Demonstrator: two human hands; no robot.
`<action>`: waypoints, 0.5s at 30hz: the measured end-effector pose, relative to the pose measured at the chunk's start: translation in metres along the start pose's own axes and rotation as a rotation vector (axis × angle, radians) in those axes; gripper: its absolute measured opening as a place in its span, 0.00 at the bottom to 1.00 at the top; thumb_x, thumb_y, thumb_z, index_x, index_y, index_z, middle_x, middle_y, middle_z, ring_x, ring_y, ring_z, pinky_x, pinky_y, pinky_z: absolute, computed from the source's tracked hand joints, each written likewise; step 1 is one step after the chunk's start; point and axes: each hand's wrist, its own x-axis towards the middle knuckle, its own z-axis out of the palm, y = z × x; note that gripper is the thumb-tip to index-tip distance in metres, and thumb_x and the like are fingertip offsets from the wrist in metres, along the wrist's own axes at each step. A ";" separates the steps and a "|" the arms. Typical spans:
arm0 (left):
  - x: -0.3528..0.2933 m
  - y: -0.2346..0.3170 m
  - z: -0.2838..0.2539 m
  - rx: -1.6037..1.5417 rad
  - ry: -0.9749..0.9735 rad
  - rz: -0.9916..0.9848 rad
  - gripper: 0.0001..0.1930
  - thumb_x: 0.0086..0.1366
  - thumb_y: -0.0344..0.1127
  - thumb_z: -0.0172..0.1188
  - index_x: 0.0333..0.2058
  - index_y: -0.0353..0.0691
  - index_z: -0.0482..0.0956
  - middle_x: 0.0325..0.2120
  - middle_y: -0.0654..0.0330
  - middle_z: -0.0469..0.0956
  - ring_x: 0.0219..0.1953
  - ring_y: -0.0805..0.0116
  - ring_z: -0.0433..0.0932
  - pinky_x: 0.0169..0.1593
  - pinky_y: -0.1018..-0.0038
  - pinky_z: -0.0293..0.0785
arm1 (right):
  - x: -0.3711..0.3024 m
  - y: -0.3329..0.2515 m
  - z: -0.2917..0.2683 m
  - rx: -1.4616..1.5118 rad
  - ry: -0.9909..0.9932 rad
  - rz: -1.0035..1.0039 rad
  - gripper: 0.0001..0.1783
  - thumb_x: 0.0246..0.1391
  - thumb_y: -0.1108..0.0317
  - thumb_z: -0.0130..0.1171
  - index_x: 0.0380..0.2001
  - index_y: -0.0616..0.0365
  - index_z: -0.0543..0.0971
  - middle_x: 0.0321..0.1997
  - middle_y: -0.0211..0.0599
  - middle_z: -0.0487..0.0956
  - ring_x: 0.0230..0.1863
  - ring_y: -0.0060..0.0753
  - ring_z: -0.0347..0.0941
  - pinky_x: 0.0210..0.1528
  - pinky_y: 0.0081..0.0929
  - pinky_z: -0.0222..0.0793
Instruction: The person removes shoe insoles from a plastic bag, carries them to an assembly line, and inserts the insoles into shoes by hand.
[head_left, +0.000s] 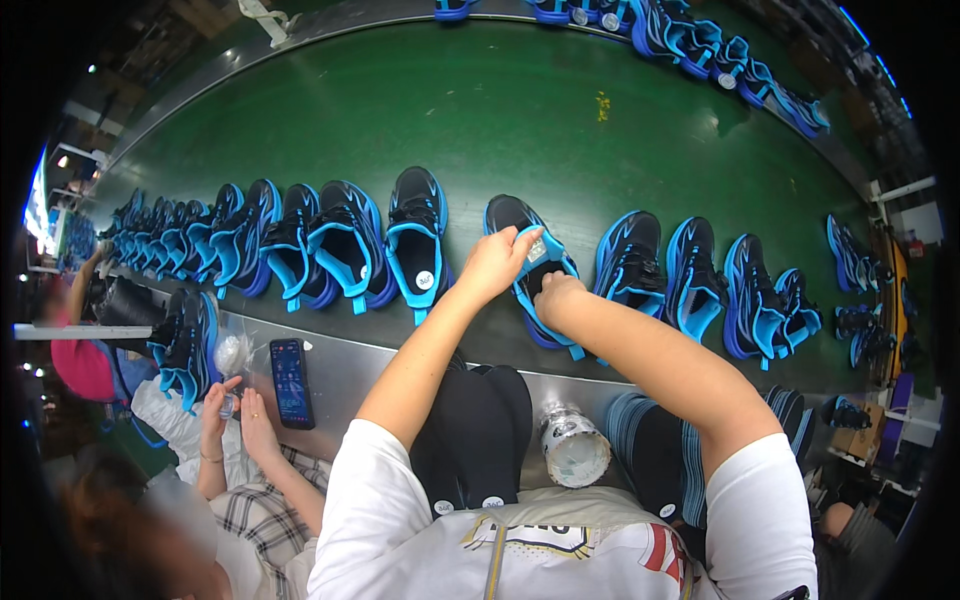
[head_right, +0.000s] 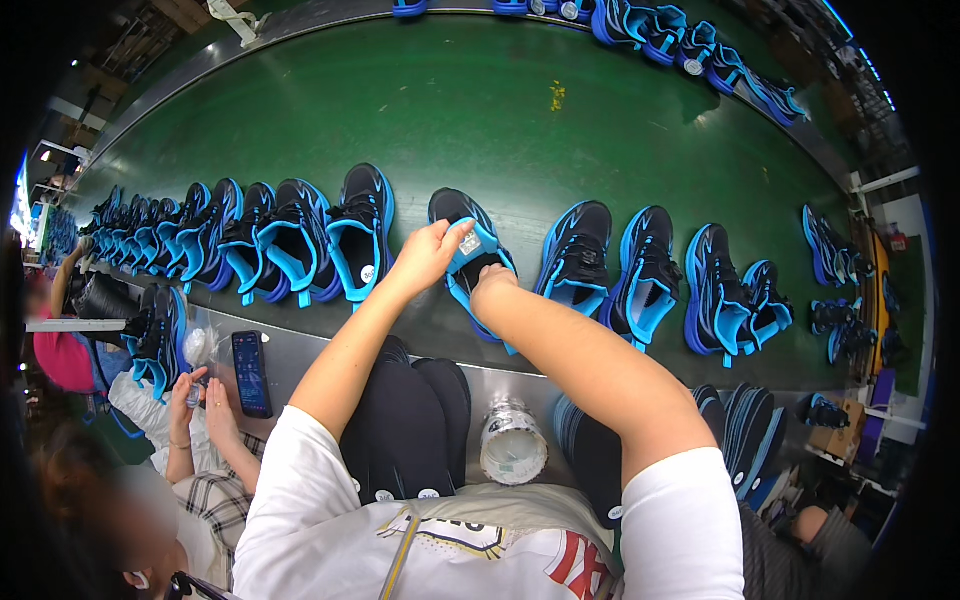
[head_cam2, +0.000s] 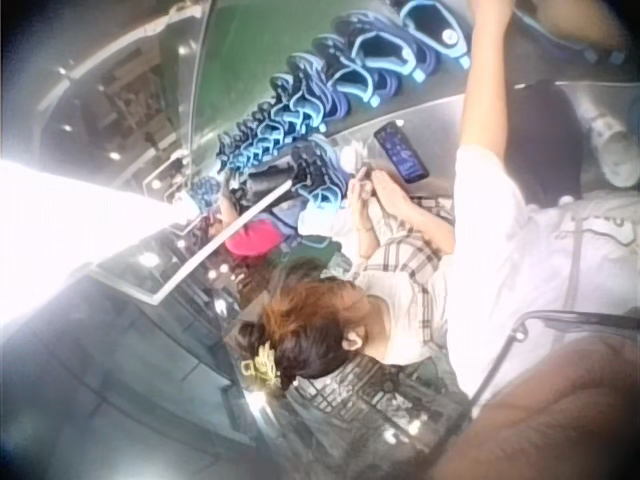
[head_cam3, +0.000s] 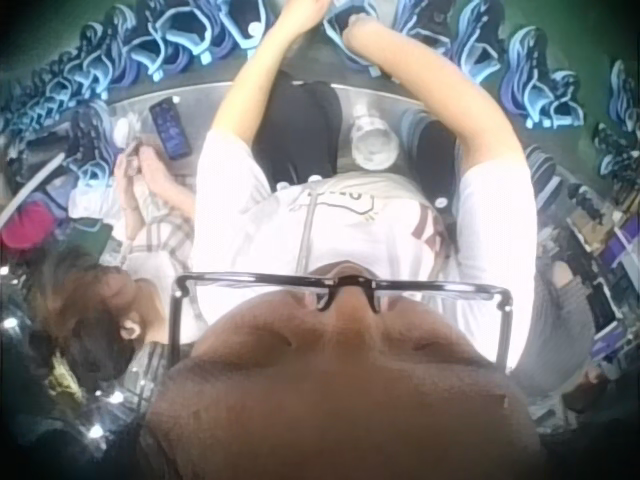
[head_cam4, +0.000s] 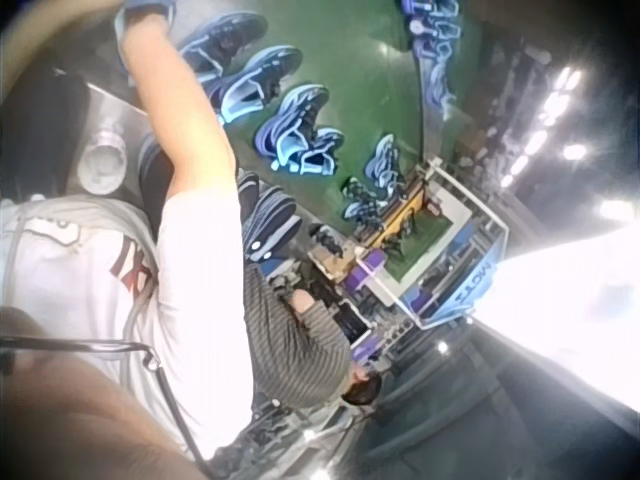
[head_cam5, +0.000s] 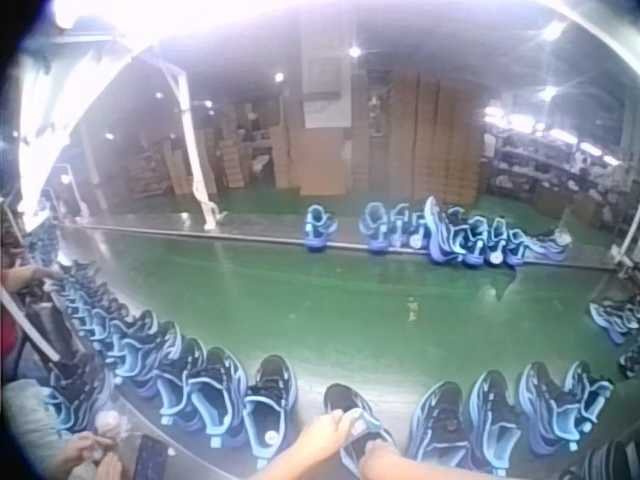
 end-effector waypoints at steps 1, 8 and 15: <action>0.001 0.001 -0.001 0.001 0.001 0.001 0.26 0.57 0.54 0.46 0.20 0.32 0.69 0.20 0.41 0.71 0.28 0.44 0.72 0.31 0.59 0.66 | 0.003 0.001 -0.002 0.000 0.002 0.000 0.17 0.40 0.71 0.53 0.38 0.60 0.76 0.47 0.47 0.70 0.46 0.45 0.67 0.48 0.29 0.63; 0.004 0.008 0.001 0.022 0.183 0.071 0.20 0.55 0.49 0.53 0.29 0.33 0.68 0.17 0.50 0.71 0.23 0.54 0.72 0.27 0.67 0.66 | 0.002 0.009 -0.010 -0.097 -0.101 -0.196 0.12 0.42 0.70 0.50 0.32 0.60 0.77 0.34 0.42 0.77 0.43 0.36 0.71 0.45 0.29 0.65; 0.006 -0.006 0.007 0.536 0.469 0.676 0.10 0.48 0.36 0.57 0.29 0.42 0.68 0.19 0.60 0.67 0.22 0.62 0.69 0.26 0.67 0.63 | -0.046 0.008 -0.029 0.175 -0.288 -0.278 0.34 0.50 0.49 0.26 0.41 0.65 0.73 0.45 0.48 0.71 0.55 0.33 0.60 0.64 0.34 0.26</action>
